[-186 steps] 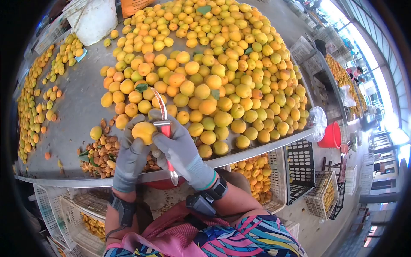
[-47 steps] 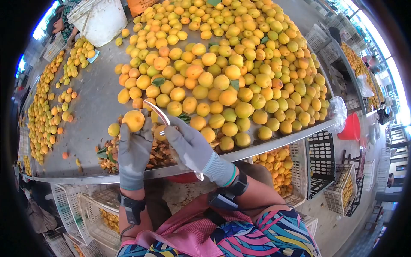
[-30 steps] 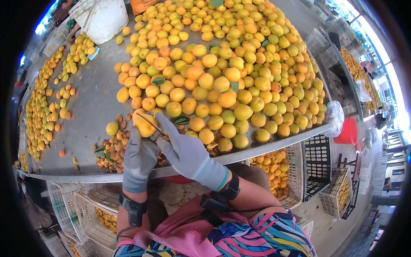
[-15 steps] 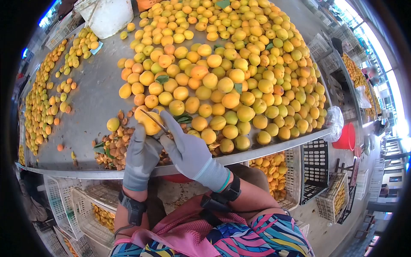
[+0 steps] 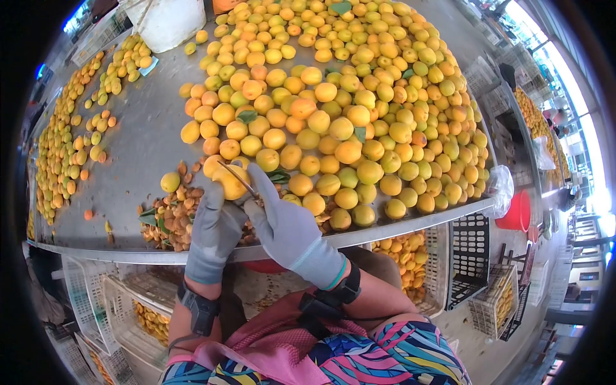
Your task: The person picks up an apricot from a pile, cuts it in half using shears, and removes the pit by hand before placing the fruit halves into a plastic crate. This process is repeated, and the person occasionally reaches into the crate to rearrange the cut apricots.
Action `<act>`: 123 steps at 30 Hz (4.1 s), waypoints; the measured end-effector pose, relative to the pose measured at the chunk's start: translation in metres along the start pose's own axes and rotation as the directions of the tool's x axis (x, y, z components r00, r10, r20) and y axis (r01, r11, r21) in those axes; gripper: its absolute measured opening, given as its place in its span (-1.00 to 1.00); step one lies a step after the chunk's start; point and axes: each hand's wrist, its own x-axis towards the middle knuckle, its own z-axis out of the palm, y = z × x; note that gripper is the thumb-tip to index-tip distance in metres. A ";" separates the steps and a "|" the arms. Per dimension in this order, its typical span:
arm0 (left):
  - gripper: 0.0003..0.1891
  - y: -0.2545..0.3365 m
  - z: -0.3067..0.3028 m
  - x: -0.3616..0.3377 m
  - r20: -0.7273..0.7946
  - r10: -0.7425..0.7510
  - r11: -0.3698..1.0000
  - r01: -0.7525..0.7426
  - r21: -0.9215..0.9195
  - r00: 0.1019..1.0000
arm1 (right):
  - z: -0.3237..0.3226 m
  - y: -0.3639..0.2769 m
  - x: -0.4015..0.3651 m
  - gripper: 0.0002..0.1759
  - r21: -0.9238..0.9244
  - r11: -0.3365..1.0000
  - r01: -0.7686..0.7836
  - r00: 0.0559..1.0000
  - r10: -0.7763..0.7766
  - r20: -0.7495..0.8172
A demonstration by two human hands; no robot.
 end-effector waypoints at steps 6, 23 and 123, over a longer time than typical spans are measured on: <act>-0.55 0.003 0.003 -0.001 0.022 0.029 0.993 -0.031 0.113 0.999 | -0.004 -0.005 0.002 -0.30 0.008 0.999 -0.042 0.998 0.042 0.051; -0.41 -0.007 0.005 -0.006 0.039 0.044 0.989 -0.049 0.140 0.998 | -0.005 0.000 0.004 -0.26 0.027 0.999 0.027 0.998 -0.029 0.059; -0.44 0.017 0.014 -0.008 0.040 0.281 0.596 -0.207 0.776 0.959 | 0.001 0.004 0.007 -0.14 0.021 1.000 0.013 0.976 -0.018 0.217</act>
